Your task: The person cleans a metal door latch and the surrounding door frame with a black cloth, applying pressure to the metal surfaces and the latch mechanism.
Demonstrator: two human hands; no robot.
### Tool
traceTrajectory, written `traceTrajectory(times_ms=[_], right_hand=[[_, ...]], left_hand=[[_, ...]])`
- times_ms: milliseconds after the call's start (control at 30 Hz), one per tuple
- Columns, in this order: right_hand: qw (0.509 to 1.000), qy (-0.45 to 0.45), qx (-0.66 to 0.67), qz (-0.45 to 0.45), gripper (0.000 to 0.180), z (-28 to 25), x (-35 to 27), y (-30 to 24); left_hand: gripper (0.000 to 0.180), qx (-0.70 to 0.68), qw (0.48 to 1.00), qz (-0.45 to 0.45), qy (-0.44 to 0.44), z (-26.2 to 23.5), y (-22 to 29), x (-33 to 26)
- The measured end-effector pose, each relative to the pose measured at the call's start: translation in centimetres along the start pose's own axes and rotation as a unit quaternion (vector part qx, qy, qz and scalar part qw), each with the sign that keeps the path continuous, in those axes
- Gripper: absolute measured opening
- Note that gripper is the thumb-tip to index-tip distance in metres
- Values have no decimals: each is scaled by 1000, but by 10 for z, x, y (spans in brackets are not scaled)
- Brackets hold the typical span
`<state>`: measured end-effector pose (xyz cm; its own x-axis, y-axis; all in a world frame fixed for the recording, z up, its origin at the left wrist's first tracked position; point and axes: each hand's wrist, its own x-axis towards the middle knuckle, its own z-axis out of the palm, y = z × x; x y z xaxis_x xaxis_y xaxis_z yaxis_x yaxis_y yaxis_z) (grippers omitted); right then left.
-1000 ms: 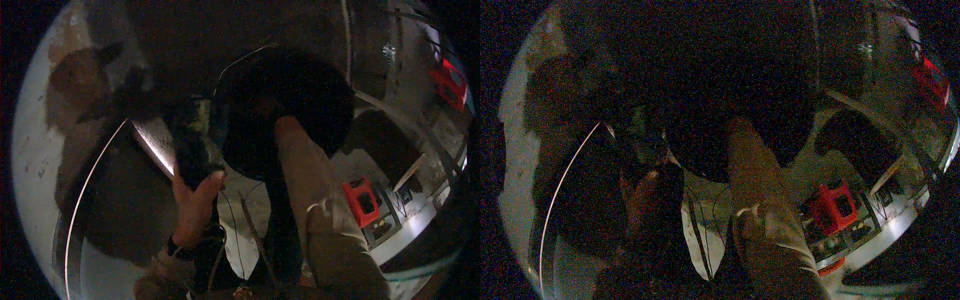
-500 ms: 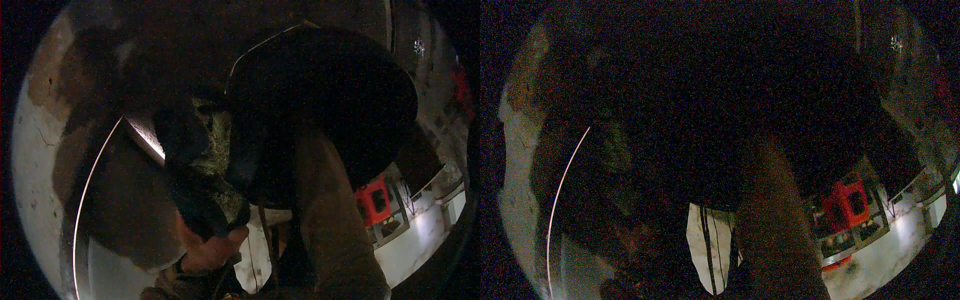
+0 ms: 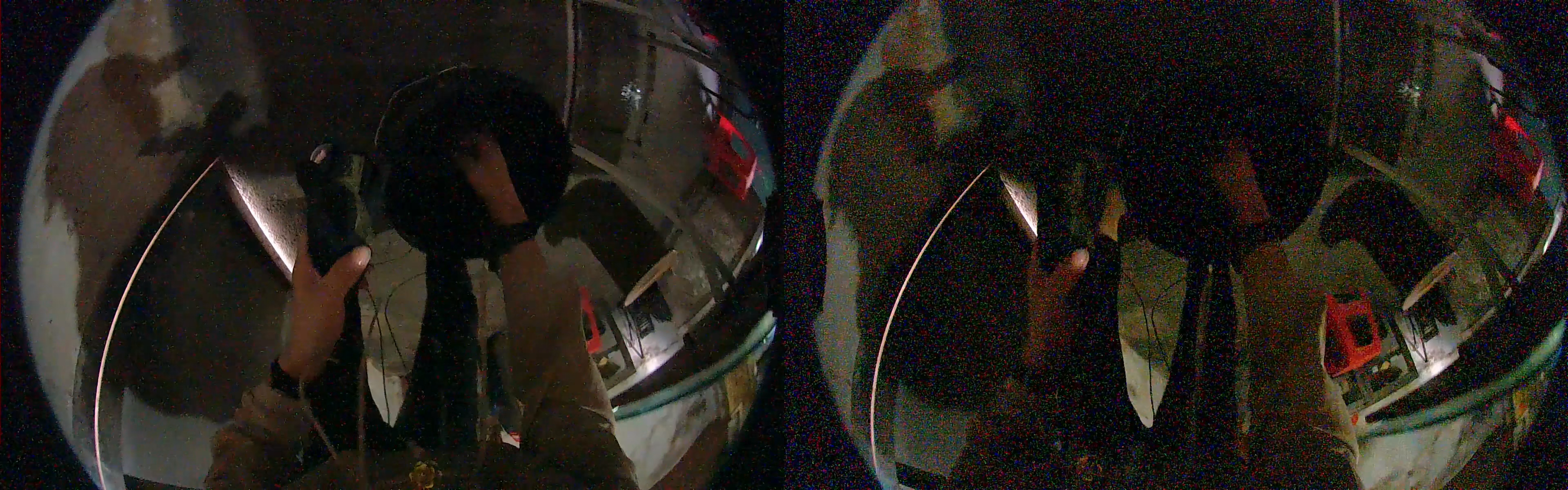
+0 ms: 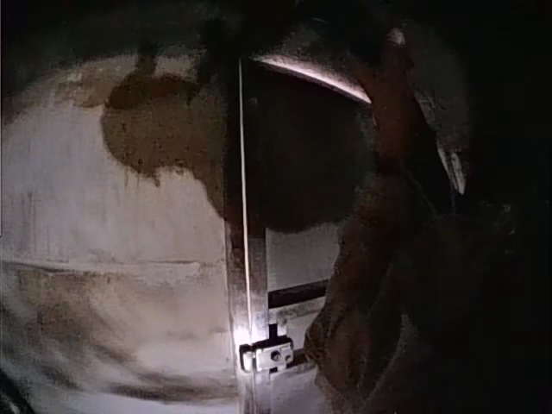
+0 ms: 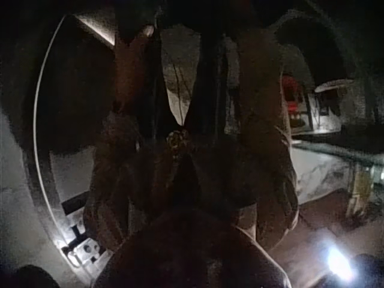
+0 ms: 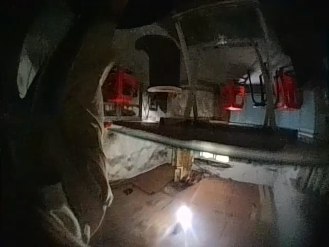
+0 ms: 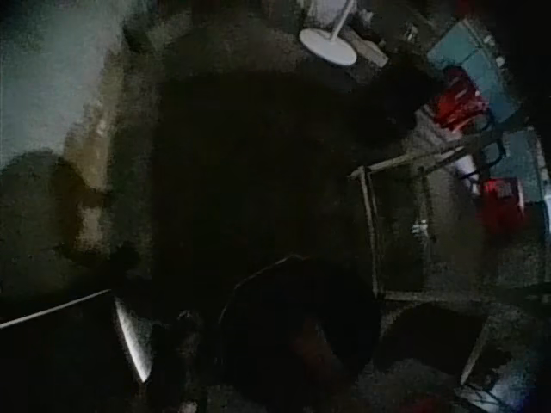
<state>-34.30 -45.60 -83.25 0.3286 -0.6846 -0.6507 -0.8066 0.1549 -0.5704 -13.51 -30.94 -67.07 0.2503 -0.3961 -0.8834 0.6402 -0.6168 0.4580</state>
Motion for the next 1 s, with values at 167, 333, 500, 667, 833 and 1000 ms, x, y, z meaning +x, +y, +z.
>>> traceTrajectory(times_ms=[167,333,500,667,833,1000], right_hand=[[920,108,371,66,34,-1,-68,-52],[833,169,522,69,46,0,-91,-26],[965,245,81,-39,44,12,-99,-46],[962,191,-194,-11,35,-6,-81,-37],[978,127,-156,56,33,-15,-75,0],[981,134,-35,-137,39,-13,-58,40]], left_hand=[[49,34,999,-2,-30,-39,-10,10],[40,-10,998,12,-66,-38,10,7],[37,3,998,-2,-64,-55,5,7],[35,8,998,-20,-65,-23,12,0],[34,30,998,-24,-45,-14,-29,-7],[35,50,998,-31,-37,-22,-49,-11]])
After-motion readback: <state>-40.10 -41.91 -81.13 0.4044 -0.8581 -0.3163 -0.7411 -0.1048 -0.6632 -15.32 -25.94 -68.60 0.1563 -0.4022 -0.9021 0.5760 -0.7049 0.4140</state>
